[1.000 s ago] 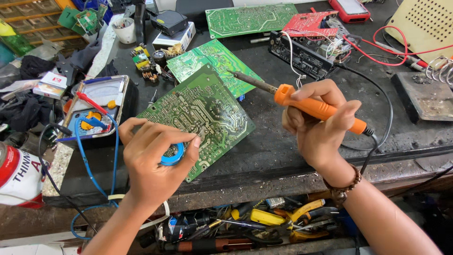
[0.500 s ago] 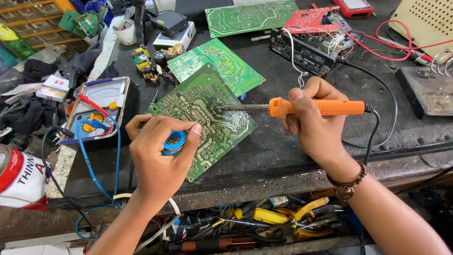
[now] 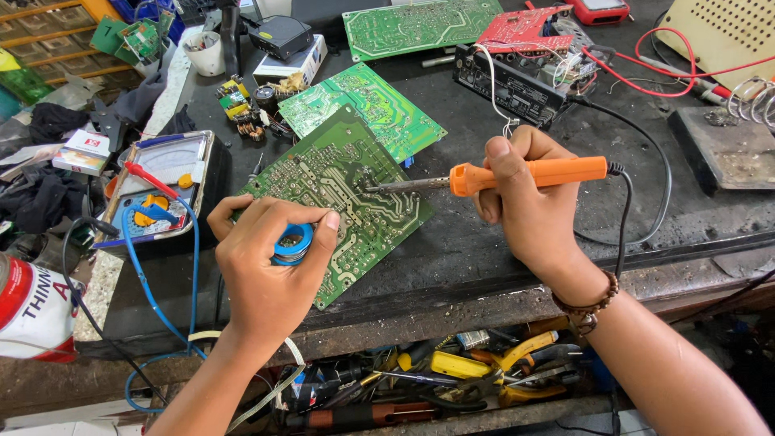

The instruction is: The person uses a soldering iron and solder wire to work on a green circuit board. They hold the board with one hand while applying heat and solder with the other, occasionally using a desoldering pump to remove excess solder.

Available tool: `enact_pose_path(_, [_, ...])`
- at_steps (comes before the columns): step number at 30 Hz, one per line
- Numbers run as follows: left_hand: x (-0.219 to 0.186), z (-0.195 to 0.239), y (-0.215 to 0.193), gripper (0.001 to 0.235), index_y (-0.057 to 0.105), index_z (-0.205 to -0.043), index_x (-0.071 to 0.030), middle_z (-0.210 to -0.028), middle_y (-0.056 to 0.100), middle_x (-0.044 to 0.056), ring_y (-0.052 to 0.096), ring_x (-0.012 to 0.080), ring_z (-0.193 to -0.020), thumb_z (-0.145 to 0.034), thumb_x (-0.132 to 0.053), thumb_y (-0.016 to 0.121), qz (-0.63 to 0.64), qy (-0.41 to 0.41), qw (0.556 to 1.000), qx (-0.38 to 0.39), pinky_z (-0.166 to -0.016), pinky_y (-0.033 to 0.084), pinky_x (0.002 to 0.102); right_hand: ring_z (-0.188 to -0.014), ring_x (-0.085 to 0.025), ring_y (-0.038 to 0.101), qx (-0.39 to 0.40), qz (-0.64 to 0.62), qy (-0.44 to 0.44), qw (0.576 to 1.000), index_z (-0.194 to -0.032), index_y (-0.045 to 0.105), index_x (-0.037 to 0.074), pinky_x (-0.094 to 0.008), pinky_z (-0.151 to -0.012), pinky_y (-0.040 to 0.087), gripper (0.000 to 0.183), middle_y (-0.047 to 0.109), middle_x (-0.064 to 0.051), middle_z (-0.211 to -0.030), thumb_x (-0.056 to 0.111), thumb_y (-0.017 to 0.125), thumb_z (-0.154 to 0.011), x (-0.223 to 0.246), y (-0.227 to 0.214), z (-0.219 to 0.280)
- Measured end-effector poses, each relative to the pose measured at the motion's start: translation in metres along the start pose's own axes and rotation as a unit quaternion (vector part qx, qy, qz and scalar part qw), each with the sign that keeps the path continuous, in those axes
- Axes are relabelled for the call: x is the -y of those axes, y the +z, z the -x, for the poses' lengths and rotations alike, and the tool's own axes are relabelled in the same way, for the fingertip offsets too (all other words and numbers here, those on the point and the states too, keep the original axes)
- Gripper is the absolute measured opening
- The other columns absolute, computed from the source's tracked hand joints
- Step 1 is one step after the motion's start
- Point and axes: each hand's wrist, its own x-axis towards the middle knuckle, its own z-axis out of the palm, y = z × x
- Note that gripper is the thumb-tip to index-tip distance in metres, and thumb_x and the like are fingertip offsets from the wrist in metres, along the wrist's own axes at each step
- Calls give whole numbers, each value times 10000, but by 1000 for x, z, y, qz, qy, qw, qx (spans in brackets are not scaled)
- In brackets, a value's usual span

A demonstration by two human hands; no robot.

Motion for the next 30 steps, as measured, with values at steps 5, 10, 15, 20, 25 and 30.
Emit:
enact_pose_path(5, [0,0,0,148,795,-966,-148,-900,811,-9,736,192,-846,-1103,-193,826,3,-5,1000,3,-1117,400,457,-402,-149,470,-7,5,18,1000,-799,348,188,-296,-443,352,473,343,10,-612,290,647,-1151,0,0,0])
enact_pose_path(10, [-1,0,0,165,789,-946,-150,-878,792,-13,715,195,-805,-1098,-186,843,-5,1,1000,3,-1118,389,461,-393,-145,435,8,12,18,1000,-820,362,177,-298,-450,357,470,381,-24,-540,333,662,-1147,-1,-1,1])
enact_pose_path(15, [-2,0,0,163,791,-940,-162,-881,798,-26,724,190,-827,-1094,-184,839,-9,2,1000,2,-1131,379,466,-400,-155,370,24,-12,19,999,-820,358,168,-312,-466,337,427,376,-51,-509,215,618,-1155,3,2,0])
enact_pose_path(20, [-1,0,-1,196,769,-924,-171,-880,798,-43,729,186,-833,-1110,-216,815,-4,6,1000,5,-1135,374,467,-408,-130,279,29,-43,31,998,-789,368,162,-304,-464,303,420,324,-33,-508,166,603,-1137,5,2,-4])
enact_pose_path(25, [0,1,-1,208,749,-917,-179,-904,806,-55,716,182,-832,-1112,-206,817,-7,12,1000,5,-1147,367,472,-462,-100,263,133,-74,90,984,-838,406,171,-289,-498,238,427,337,-7,-569,309,663,-1150,11,-12,-16])
enact_pose_path(30, [0,0,0,227,738,-904,-180,-904,803,-56,718,181,-833,-1111,-197,831,-11,16,1000,3,-1153,358,477,-475,-101,295,160,-49,96,981,-855,437,148,-283,-501,266,399,360,-15,-572,271,669,-1154,19,-17,-23])
